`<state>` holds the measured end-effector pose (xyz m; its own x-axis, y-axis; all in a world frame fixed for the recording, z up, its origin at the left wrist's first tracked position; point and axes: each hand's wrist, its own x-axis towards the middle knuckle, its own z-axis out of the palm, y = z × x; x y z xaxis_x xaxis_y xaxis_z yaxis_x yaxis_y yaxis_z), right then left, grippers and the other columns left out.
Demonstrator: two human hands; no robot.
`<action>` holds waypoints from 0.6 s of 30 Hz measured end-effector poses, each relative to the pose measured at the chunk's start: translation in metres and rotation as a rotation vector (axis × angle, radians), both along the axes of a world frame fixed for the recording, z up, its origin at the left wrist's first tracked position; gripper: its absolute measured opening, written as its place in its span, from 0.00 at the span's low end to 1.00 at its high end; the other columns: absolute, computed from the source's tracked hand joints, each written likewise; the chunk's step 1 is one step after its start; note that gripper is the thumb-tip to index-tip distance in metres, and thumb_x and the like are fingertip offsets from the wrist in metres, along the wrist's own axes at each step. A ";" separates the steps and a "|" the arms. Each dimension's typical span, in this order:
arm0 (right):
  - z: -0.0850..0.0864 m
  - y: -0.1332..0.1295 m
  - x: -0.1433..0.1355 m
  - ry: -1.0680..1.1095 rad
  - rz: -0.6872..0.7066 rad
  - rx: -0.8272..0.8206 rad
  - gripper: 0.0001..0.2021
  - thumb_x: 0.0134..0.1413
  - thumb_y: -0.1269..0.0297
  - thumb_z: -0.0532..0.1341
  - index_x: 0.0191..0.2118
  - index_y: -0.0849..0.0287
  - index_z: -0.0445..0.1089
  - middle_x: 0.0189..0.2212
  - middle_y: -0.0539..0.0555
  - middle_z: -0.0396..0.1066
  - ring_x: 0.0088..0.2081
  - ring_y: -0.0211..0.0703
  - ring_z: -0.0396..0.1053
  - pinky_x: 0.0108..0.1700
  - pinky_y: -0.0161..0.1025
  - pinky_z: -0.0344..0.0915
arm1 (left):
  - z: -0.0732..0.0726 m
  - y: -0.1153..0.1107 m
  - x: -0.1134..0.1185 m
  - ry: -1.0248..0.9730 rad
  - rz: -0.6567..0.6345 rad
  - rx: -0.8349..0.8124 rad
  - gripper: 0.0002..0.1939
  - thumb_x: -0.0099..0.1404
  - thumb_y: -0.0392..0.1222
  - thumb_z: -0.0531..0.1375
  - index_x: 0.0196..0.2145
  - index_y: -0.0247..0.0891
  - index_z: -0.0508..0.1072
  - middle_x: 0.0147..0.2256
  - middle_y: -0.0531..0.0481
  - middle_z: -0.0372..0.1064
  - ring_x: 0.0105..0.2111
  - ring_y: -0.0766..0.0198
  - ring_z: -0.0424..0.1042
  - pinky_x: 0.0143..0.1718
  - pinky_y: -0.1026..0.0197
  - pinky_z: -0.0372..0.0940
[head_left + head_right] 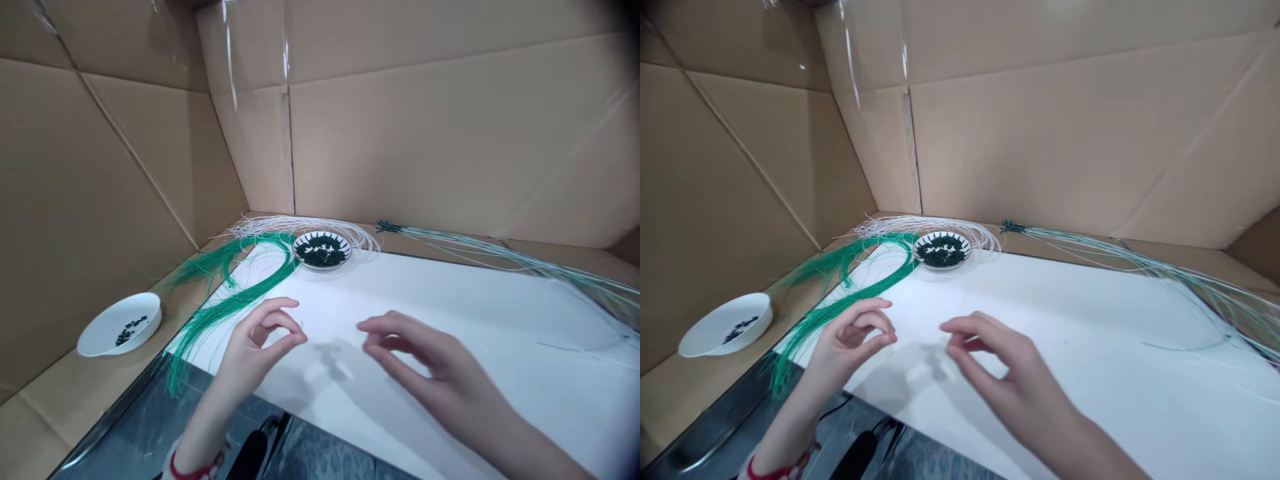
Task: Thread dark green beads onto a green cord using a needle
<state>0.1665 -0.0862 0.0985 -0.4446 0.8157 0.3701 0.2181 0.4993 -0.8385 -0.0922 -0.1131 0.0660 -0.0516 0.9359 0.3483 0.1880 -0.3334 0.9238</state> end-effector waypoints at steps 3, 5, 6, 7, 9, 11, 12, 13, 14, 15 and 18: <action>-0.001 -0.004 -0.023 0.124 0.104 -0.281 0.08 0.61 0.65 0.64 0.44 0.53 0.80 0.36 0.51 0.76 0.36 0.40 0.76 0.40 0.35 0.77 | 0.008 -0.001 0.030 -0.187 -0.147 -0.102 0.21 0.59 0.33 0.71 0.48 0.43 0.72 0.26 0.59 0.80 0.30 0.67 0.78 0.39 0.66 0.69; -0.001 -0.003 -0.029 0.238 0.120 -0.435 0.08 0.59 0.62 0.66 0.43 0.54 0.81 0.35 0.51 0.75 0.34 0.39 0.75 0.39 0.36 0.78 | 0.009 0.001 0.040 -0.293 -0.214 -0.151 0.20 0.59 0.32 0.71 0.46 0.42 0.71 0.25 0.60 0.80 0.30 0.67 0.78 0.40 0.66 0.69; -0.001 -0.002 -0.030 0.280 0.126 -0.486 0.08 0.58 0.62 0.67 0.42 0.55 0.82 0.35 0.50 0.75 0.33 0.38 0.75 0.39 0.36 0.79 | 0.009 0.003 0.043 -0.315 -0.224 -0.161 0.20 0.59 0.32 0.71 0.46 0.42 0.70 0.25 0.59 0.79 0.29 0.67 0.78 0.40 0.65 0.69; -0.001 -0.001 -0.029 0.306 0.134 -0.515 0.07 0.57 0.61 0.68 0.40 0.55 0.82 0.35 0.50 0.75 0.32 0.37 0.75 0.39 0.37 0.79 | 0.008 0.005 0.045 -0.321 -0.223 -0.166 0.19 0.59 0.33 0.71 0.45 0.41 0.70 0.25 0.59 0.79 0.29 0.66 0.78 0.40 0.64 0.70; -0.002 0.000 -0.027 0.320 0.149 -0.533 0.07 0.56 0.59 0.69 0.36 0.55 0.83 0.35 0.51 0.75 0.31 0.37 0.74 0.36 0.36 0.78 | 0.005 0.008 0.046 -0.295 -0.202 -0.168 0.20 0.58 0.35 0.72 0.44 0.41 0.69 0.25 0.57 0.79 0.30 0.63 0.78 0.39 0.62 0.70; -0.004 -0.001 -0.024 0.317 0.144 -0.530 0.07 0.55 0.58 0.69 0.34 0.54 0.83 0.33 0.51 0.73 0.31 0.39 0.72 0.29 0.35 0.76 | 0.002 0.008 0.047 -0.252 -0.187 -0.170 0.19 0.59 0.37 0.72 0.44 0.42 0.68 0.25 0.56 0.77 0.30 0.61 0.78 0.40 0.60 0.70; -0.005 -0.002 -0.023 0.302 0.126 -0.506 0.07 0.55 0.59 0.69 0.33 0.54 0.83 0.32 0.52 0.73 0.31 0.40 0.71 0.28 0.35 0.75 | 0.001 0.007 0.048 -0.234 -0.187 -0.162 0.19 0.60 0.38 0.71 0.45 0.42 0.68 0.25 0.56 0.76 0.31 0.60 0.77 0.40 0.59 0.71; -0.005 -0.004 -0.022 0.275 0.100 -0.457 0.06 0.55 0.60 0.69 0.32 0.54 0.82 0.32 0.52 0.72 0.31 0.41 0.71 0.28 0.35 0.74 | 0.000 0.006 0.050 -0.210 -0.196 -0.149 0.19 0.61 0.39 0.71 0.45 0.43 0.68 0.28 0.54 0.76 0.33 0.60 0.77 0.42 0.58 0.71; -0.006 -0.005 -0.021 0.236 0.063 -0.382 0.05 0.56 0.62 0.68 0.32 0.53 0.82 0.32 0.52 0.72 0.33 0.42 0.71 0.30 0.37 0.74 | 0.000 0.005 0.053 -0.170 -0.221 -0.131 0.18 0.62 0.39 0.70 0.47 0.43 0.69 0.33 0.51 0.77 0.37 0.58 0.78 0.44 0.57 0.72; -0.005 -0.007 -0.020 0.195 0.019 -0.283 0.05 0.56 0.64 0.67 0.31 0.52 0.82 0.33 0.52 0.72 0.34 0.44 0.72 0.34 0.40 0.75 | 0.000 0.003 0.056 -0.115 -0.257 -0.110 0.19 0.62 0.38 0.70 0.49 0.44 0.69 0.40 0.48 0.78 0.42 0.56 0.77 0.48 0.56 0.72; 0.000 -0.014 -0.015 0.114 -0.117 0.033 0.08 0.56 0.67 0.67 0.32 0.47 0.82 0.34 0.53 0.70 0.37 0.47 0.73 0.42 0.45 0.74 | 0.001 0.002 0.070 0.075 -0.386 -0.027 0.24 0.65 0.35 0.67 0.57 0.46 0.68 0.60 0.42 0.69 0.58 0.51 0.69 0.59 0.51 0.66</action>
<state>0.1511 -0.1006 0.0982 -0.3009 0.8461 0.4400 0.1808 0.5037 -0.8448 -0.0219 -0.1114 0.0669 0.3304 0.8905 0.3128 0.1214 -0.3687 0.9216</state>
